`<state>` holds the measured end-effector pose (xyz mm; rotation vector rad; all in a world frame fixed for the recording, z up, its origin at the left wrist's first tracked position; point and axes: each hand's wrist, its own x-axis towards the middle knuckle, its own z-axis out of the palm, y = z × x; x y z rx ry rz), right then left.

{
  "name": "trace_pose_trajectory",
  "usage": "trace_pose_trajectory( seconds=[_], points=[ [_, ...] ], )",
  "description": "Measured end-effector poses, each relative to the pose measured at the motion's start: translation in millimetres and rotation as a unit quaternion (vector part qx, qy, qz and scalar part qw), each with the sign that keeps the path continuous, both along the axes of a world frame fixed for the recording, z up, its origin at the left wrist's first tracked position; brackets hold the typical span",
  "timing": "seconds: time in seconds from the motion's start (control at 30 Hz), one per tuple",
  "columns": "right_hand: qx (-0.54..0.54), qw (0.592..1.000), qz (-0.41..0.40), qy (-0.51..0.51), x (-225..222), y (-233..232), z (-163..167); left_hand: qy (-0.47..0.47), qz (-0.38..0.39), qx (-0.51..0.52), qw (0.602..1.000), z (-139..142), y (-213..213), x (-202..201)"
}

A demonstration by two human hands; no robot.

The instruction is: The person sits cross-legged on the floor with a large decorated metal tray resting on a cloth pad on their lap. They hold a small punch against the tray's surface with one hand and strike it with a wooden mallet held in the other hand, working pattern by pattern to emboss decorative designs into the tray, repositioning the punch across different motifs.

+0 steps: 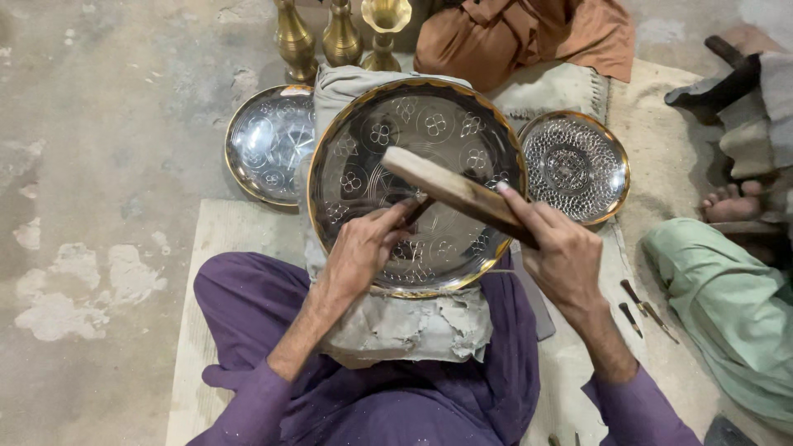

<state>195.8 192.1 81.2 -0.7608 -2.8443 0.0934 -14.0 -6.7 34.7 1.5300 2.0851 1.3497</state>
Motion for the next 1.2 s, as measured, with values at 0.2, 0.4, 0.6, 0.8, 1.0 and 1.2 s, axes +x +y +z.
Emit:
trace_pose_trajectory(
  seconds=[0.2,0.4,0.6,0.8,1.0,1.2],
  points=[
    [-0.106,0.993,0.054,0.006,-21.0,5.4,24.2,-0.025,0.08,-0.003,0.996,-6.9,-4.2,11.2],
    [-0.22,0.939,0.161,0.209,-47.1,-3.2,50.7,-0.095,0.156,0.019,0.983,-16.3,-6.0,23.7],
    [0.028,0.987,0.15,0.054,-57.7,-14.2,78.5,-0.179,0.169,0.059,0.967,-19.9,-11.8,30.9],
    [0.044,0.986,0.118,-0.112,-62.7,-14.6,88.2,-0.115,0.15,0.067,0.98,-23.0,-11.1,25.6],
    [-0.165,0.984,0.048,0.036,-46.8,-12.3,61.0,-0.066,0.081,0.057,0.993,-18.1,-10.5,14.3],
    [-0.258,0.949,0.003,0.182,-10.2,-13.3,3.1,-0.072,-0.024,-0.002,0.997,-4.1,-6.4,-1.2]
  ],
)
